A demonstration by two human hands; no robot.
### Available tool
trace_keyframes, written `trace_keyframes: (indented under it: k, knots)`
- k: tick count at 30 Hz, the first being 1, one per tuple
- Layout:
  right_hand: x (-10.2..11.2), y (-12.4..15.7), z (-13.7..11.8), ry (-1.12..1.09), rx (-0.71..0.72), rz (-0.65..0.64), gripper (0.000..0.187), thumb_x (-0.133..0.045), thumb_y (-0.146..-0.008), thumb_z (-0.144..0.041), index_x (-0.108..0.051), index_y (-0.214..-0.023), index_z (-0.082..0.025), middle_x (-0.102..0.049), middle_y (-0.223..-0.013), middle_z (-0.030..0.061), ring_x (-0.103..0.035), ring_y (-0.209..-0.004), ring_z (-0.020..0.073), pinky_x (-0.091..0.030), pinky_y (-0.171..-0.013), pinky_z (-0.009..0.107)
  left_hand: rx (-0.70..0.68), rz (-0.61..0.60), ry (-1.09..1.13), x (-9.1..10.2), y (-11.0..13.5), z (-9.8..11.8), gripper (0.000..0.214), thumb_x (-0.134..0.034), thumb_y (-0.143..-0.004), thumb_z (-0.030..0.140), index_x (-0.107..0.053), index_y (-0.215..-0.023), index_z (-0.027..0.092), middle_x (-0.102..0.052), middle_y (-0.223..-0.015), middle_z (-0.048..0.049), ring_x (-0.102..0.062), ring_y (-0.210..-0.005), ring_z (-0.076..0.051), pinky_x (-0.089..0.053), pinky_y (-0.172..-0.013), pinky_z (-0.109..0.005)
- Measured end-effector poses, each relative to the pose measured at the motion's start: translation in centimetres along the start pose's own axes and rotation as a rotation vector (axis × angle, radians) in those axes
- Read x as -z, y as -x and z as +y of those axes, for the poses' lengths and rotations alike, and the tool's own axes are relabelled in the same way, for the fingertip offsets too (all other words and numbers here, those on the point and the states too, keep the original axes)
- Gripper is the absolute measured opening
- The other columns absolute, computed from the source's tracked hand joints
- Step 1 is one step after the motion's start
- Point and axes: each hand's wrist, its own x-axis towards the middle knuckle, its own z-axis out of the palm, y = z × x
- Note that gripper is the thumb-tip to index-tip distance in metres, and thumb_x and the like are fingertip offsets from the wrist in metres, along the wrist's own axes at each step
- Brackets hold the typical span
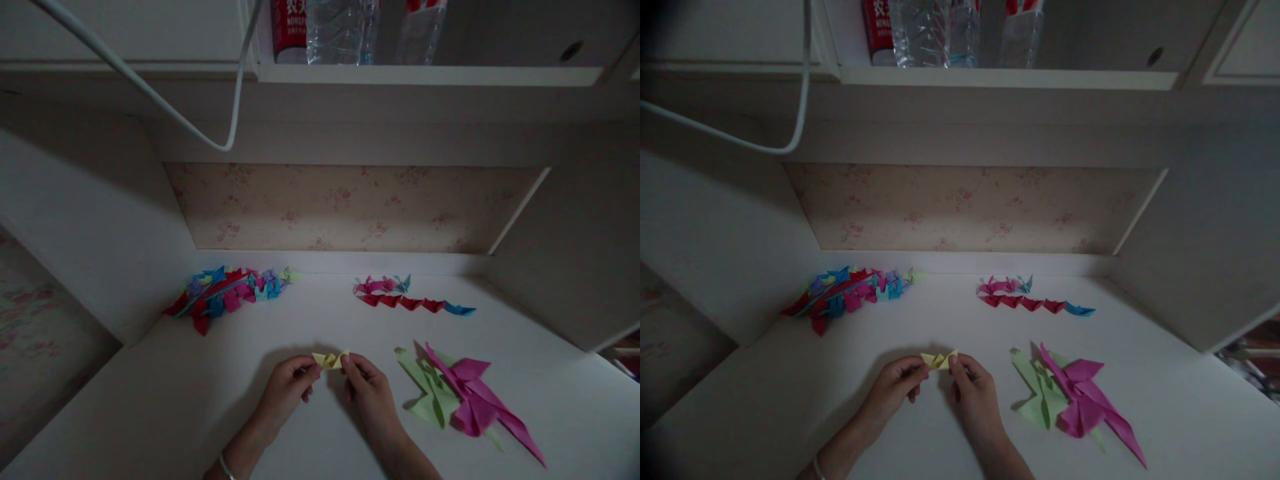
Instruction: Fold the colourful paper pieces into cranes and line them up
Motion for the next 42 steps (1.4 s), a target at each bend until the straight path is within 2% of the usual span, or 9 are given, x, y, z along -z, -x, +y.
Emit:
trace_keyframes:
  k: [8, 13, 18, 26, 29, 32, 36, 39, 42]
  knots:
    - [-0.1, 0.1, -0.5, -0.039, -0.002, -0.006, 0.041, -0.058, -0.080, -0.054, -0.065, -0.082, -0.014, -0.044, -0.048, -0.0047, -0.037, -0.043, 0.0077, -0.026, -0.042, 0.020, -0.061, 0.028, -0.008, -0.2, 0.6, 1.2, 0.035, -0.060, -0.077, 0.044, -0.066, -0.088, 0.012, -0.056, -0.071, -0.0016, -0.047, -0.050, -0.009, -0.037, -0.042, -0.019]
    - [-0.1, 0.1, -0.3, -0.052, -0.006, -0.009, 0.042, -0.058, -0.080, -0.054, -0.064, -0.082, -0.013, -0.044, -0.048, -0.0050, -0.036, -0.042, 0.0072, -0.026, -0.042, 0.020, -0.060, -0.007, -0.123, -0.2, 0.7, 1.3, 0.036, -0.059, -0.078, 0.045, -0.066, -0.086, 0.012, -0.049, -0.057, 0.0020, -0.045, -0.050, -0.010, -0.037, -0.043, -0.019]
    - [-0.1, 0.2, -0.4, -0.071, 0.001, -0.015, 0.043, -0.056, -0.081, -0.055, -0.064, -0.083, -0.013, -0.043, -0.046, -0.0053, -0.036, -0.042, 0.0080, -0.026, -0.042, 0.020, -0.068, -0.024, -0.209, -0.3, 0.6, 1.1, 0.036, -0.057, -0.078, 0.049, -0.065, -0.079, 0.013, -0.049, -0.057, 0.0025, -0.046, -0.049, -0.010, -0.036, -0.043, -0.019]
    - [-0.5, 0.2, -0.5, -0.222, -0.015, 0.028, 0.039, -0.055, -0.080, -0.055, -0.057, -0.088, -0.016, -0.045, -0.062, -0.0051, -0.034, -0.041, 0.0059, -0.024, -0.038, 0.020, -0.049, 0.008, -0.219, -0.4, 0.7, 1.2, 0.037, -0.058, -0.078, 0.049, -0.065, -0.077, 0.012, -0.048, -0.052, 0.0033, -0.044, -0.046, -0.009, -0.033, -0.043, -0.019]
    - [-0.4, 0.3, -0.4, -0.337, -0.054, 0.093, 0.033, -0.056, -0.079, -0.051, -0.051, -0.079, -0.018, -0.040, -0.061, -0.0065, -0.031, -0.044, 0.0061, -0.022, -0.040, 0.019, -0.033, 0.059, -0.164, -0.3, 0.3, 1.2, 0.037, -0.058, -0.077, 0.048, -0.063, -0.074, 0.012, -0.048, -0.050, 0.0036, -0.042, -0.045, -0.009, -0.033, -0.043, -0.019]
    - [-0.3, 0.8, -0.4, -0.265, -0.072, 0.019, 0.027, -0.054, -0.079, -0.040, -0.047, -0.065, -0.018, -0.035, -0.054, -0.0071, -0.029, -0.047, 0.0073, -0.021, -0.043, 0.020, -0.015, 0.050, -0.147, -0.7, -1.1, 2.2, 0.036, -0.058, -0.077, 0.047, -0.062, -0.074, 0.012, -0.047, -0.049, 0.0040, -0.040, -0.043, -0.009, -0.030, -0.041, -0.019]
    - [-0.3, 1.7, -0.3, 0.073, 0.014, -0.191, 0.021, -0.048, -0.076, -0.024, -0.047, -0.056, -0.017, -0.037, -0.051, -0.0058, -0.031, -0.048, 0.0082, -0.021, -0.045, 0.021, -0.084, -0.009, -0.273, -3.4, -4.6, 5.6, 0.034, -0.056, -0.078, 0.046, -0.065, -0.079, 0.013, -0.047, -0.049, 0.0048, -0.039, -0.041, -0.008, -0.027, -0.039, -0.018]
    - [-0.4, 2.1, -0.4, 0.256, 0.116, -0.243, 0.020, -0.045, -0.075, -0.017, -0.050, -0.056, -0.017, -0.040, -0.054, -0.0046, -0.035, -0.052, 0.0086, -0.024, -0.047, 0.020, -0.305, -0.107, -0.576, -7.3, -7.7, 7.9, 0.036, -0.046, -0.084, 0.040, -0.070, -0.084, 0.013, -0.059, -0.059, 0.0004, -0.047, -0.047, -0.009, -0.032, -0.045, -0.019]
    - [-0.3, 2.1, -0.5, 0.341, 0.186, -0.259, 0.020, -0.043, -0.073, -0.012, -0.050, -0.055, -0.017, -0.041, -0.055, -0.0045, -0.038, -0.054, 0.0087, -0.026, -0.050, 0.020, -0.385, -0.124, -0.674, -11.0, -10.6, 8.1, 0.030, -0.050, -0.083, 0.034, -0.072, -0.080, 0.014, -0.066, -0.069, -0.0018, -0.054, -0.061, -0.012, -0.036, -0.056, -0.021]
